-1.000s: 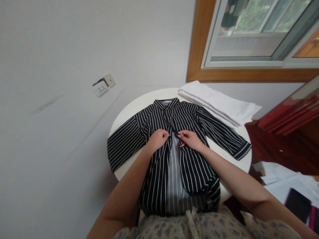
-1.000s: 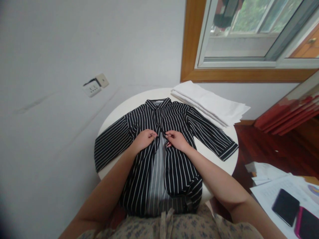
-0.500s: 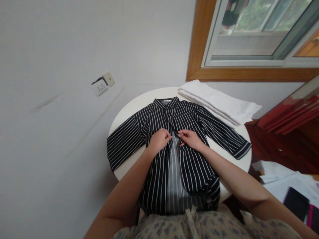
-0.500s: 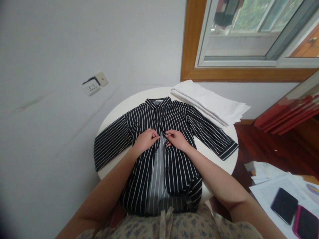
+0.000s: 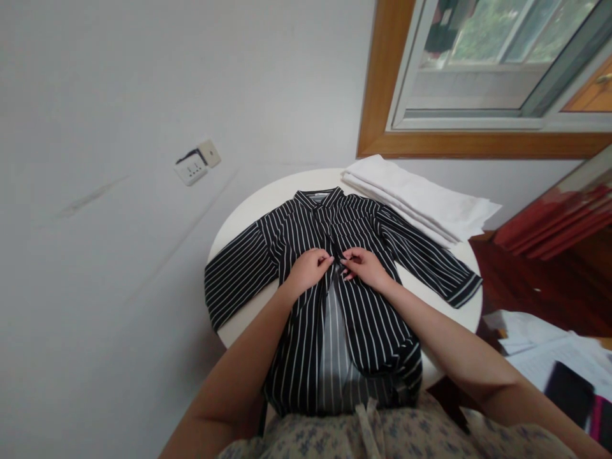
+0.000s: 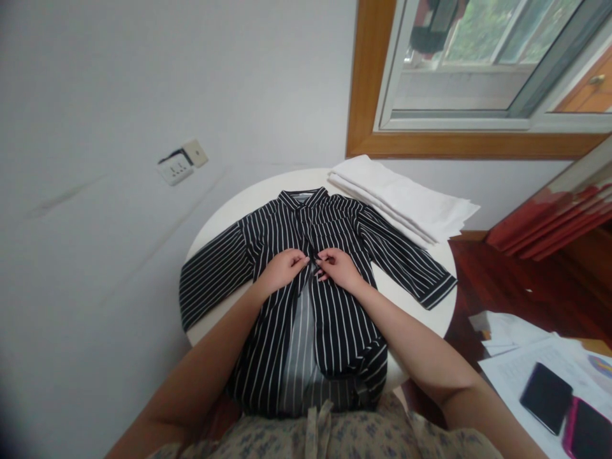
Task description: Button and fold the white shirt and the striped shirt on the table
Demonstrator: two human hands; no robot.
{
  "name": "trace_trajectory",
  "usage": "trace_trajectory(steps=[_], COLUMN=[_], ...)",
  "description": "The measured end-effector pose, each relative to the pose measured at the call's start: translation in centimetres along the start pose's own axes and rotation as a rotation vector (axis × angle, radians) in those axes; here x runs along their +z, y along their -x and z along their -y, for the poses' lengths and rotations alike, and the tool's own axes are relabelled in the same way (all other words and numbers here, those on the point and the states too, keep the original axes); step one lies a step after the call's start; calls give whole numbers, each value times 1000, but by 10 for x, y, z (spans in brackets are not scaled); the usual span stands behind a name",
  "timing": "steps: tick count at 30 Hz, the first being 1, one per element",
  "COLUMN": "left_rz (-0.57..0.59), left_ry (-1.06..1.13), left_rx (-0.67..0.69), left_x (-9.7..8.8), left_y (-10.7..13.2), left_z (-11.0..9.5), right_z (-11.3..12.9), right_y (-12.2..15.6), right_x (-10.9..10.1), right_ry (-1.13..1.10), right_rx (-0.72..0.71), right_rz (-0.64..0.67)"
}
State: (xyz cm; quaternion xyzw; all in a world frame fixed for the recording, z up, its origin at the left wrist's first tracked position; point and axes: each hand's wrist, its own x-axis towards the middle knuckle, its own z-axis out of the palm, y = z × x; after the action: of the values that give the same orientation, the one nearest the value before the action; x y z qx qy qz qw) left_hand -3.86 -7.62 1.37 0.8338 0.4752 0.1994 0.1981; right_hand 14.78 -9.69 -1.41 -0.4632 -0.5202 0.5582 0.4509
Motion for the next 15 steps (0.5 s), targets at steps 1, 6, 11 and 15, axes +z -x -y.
trace_trajectory(steps=[1, 6, 11, 15], left_rz=[-14, -44, -23, -20], left_ry=[43, 147, 165, 178], left_rx=[6, -21, -32, -37], left_x=[1, 2, 2, 3], left_y=[-1, -2, -4, -4], left_z=[-1, -4, -4, -2], right_z=[0, 2, 6, 7], right_y=[1, 6, 10, 12], right_x=[1, 2, 3, 3], right_ry=[16, 171, 263, 291], right_rx=[-21, -119, -148, -160], right_rz=[-7, -47, -61, -39])
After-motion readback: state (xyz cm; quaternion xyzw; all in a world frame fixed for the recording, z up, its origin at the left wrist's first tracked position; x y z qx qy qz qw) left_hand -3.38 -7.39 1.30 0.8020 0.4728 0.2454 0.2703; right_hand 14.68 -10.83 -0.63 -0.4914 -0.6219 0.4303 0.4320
